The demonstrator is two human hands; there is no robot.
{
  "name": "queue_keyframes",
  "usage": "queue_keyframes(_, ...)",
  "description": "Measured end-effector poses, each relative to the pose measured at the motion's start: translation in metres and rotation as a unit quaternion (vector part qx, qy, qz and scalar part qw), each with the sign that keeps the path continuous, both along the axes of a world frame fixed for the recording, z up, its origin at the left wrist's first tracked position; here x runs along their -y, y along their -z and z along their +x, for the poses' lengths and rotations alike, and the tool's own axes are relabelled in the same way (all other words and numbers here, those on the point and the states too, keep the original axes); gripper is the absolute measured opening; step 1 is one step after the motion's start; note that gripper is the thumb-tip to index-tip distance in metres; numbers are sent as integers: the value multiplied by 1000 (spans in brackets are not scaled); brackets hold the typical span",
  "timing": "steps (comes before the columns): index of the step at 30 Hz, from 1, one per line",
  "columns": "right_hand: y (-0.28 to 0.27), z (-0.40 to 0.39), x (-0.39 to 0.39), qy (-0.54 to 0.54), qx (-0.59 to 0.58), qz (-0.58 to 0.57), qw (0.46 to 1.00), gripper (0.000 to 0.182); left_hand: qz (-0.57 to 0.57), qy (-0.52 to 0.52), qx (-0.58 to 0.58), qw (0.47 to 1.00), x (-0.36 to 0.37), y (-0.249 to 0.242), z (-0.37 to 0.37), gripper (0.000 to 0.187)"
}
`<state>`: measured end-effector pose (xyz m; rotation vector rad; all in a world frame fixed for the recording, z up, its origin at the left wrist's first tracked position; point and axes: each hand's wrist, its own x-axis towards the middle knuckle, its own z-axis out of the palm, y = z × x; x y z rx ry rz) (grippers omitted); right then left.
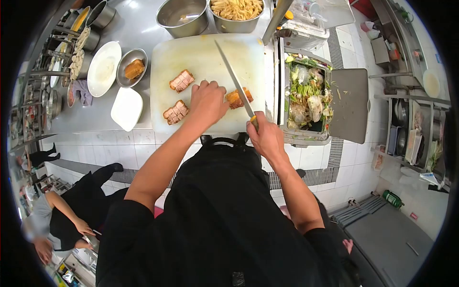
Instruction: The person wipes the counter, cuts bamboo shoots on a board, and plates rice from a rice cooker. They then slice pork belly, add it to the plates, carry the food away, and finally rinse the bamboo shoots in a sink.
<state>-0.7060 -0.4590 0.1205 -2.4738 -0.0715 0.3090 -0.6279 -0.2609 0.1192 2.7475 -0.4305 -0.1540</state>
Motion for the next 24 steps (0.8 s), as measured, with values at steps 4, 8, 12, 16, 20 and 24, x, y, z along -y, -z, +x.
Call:
queue_keyframes(4, -8, 8, -17, -25, -11, -12, 1000, 26, 49, -22, 24, 998, 5, 6, -15, 25)
queue_keyframes(8, 3, 14, -26, -13, 32, 11, 999, 26, 15, -39, 60, 997, 4, 20, -22, 21)
queue_keyframes(12, 8, 21, -25, -46, -34, -60, 997, 27, 2, -23, 75, 997, 1, 26, -22, 20)
queue_keyframes(16, -17, 21, -19, -16, -16, -24, 999, 27, 4, -29, 61, 998, 1, 14, -18, 31)
queue_keyframes(20, -20, 24, -3, 43, 20, -2, 999, 26, -62, -32, 60, 996, 14, 20, 0, 54)
queue_keyframes(24, -8, 17, 11, 61, 3, -23, 998, 28, -82, 46, -61, 994, 17, 24, 16, 62)
